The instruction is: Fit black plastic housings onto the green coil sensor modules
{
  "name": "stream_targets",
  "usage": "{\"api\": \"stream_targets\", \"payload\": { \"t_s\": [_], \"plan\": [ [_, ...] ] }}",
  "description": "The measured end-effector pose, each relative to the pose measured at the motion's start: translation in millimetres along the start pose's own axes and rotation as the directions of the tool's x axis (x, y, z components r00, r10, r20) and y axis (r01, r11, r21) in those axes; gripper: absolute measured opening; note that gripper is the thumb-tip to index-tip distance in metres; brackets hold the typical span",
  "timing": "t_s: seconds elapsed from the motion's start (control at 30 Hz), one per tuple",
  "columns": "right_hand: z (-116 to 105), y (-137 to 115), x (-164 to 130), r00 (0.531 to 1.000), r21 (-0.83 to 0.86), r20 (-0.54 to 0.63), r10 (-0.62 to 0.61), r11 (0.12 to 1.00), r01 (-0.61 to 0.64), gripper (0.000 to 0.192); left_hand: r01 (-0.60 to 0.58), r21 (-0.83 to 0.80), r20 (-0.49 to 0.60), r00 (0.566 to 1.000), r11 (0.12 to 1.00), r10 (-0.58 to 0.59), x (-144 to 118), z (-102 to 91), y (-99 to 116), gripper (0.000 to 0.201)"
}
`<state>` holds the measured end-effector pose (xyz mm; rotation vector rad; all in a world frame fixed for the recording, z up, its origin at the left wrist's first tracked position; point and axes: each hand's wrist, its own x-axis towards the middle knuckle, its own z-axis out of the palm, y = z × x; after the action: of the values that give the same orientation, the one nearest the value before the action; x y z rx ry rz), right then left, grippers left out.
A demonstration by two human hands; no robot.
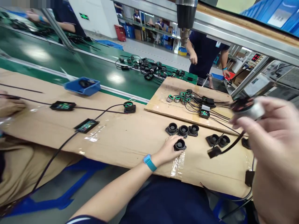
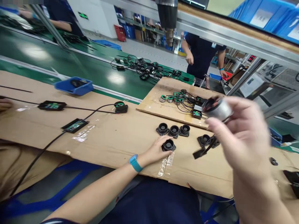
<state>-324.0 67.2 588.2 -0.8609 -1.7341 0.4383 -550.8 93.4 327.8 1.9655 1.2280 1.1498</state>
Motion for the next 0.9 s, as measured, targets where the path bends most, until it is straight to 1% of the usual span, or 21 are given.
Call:
{"api": "stream_targets", "payload": {
  "t_s": [0.07,0.13,0.2,0.23,0.27,0.33,0.43,0.5,0.57,0.67,0.77,0.9],
  "plan": [
    [22.1,25.0,-28.7,0.984,0.076,0.116,0.136,0.987,-0.145,0.039,0.036,-0.01,-0.041,0.999,0.999,-0.036,-5.7,-2.2,-2.9,0.064],
    [42.8,56.6,-51.7,0.938,0.133,0.231,0.26,0.946,-0.295,0.041,0.053,-0.031,-0.071,0.996,0.998,-0.055,-9.1,-2.0,-5.5,0.062],
    [61.4,85.7,-69.7,0.892,0.119,0.286,0.35,0.911,-0.395,0.046,0.018,-0.055,-0.099,0.995,0.998,-0.023,-10.0,-0.7,-7.4,0.058],
    [69.9,97.1,-77.2,0.881,0.081,0.296,0.369,0.909,-0.409,0.046,-0.011,-0.061,-0.12,0.993,0.998,0.004,-9.9,0.0,-8.0,0.057],
    [77.8,106.1,-83.8,0.878,0.021,0.296,0.376,0.916,-0.4,0.046,-0.043,-0.06,-0.142,0.989,0.997,0.035,-9.6,0.5,-8.4,0.056],
    [92.4,116.7,-94.3,0.892,-0.132,0.272,0.36,0.933,-0.336,0.048,-0.106,-0.035,-0.176,0.979,0.994,0.098,-9.3,0.9,-8.9,0.055],
    [111.2,120.7,-104.1,0.915,-0.317,0.257,0.311,0.921,-0.224,0.048,-0.153,0.032,-0.226,0.961,0.988,0.156,-10.2,1.0,-9.8,0.058],
    [121.2,120.0,-107.6,0.926,-0.372,0.271,0.264,0.916,-0.152,0.042,-0.165,0.072,-0.252,0.951,0.984,0.178,-11.1,1.3,-10.6,0.058],
    [128.8,118.9,-109.7,0.936,-0.407,0.277,0.219,0.909,-0.092,0.037,-0.185,0.09,-0.259,0.944,0.979,0.202,-11.7,1.7,-11.3,0.054],
    [135.8,117.8,-111.4,0.948,-0.457,0.252,0.192,0.888,-0.058,0.036,-0.216,0.084,-0.264,0.936,0.973,0.231,-11.5,1.3,-11.8,0.049],
    [140.7,118.6,-113.0,0.957,-0.502,0.241,0.163,0.865,-0.021,0.036,-0.232,0.058,-0.272,0.932,0.971,0.239,-11.0,0.6,-12.2,0.051],
    [147.9,121.8,-115.4,0.959,-0.597,0.233,0.162,0.802,0.009,0.033,-0.239,0.046,-0.25,0.937,0.97,0.243,-10.9,1.1,-14.2,0.052]
  ]
}}
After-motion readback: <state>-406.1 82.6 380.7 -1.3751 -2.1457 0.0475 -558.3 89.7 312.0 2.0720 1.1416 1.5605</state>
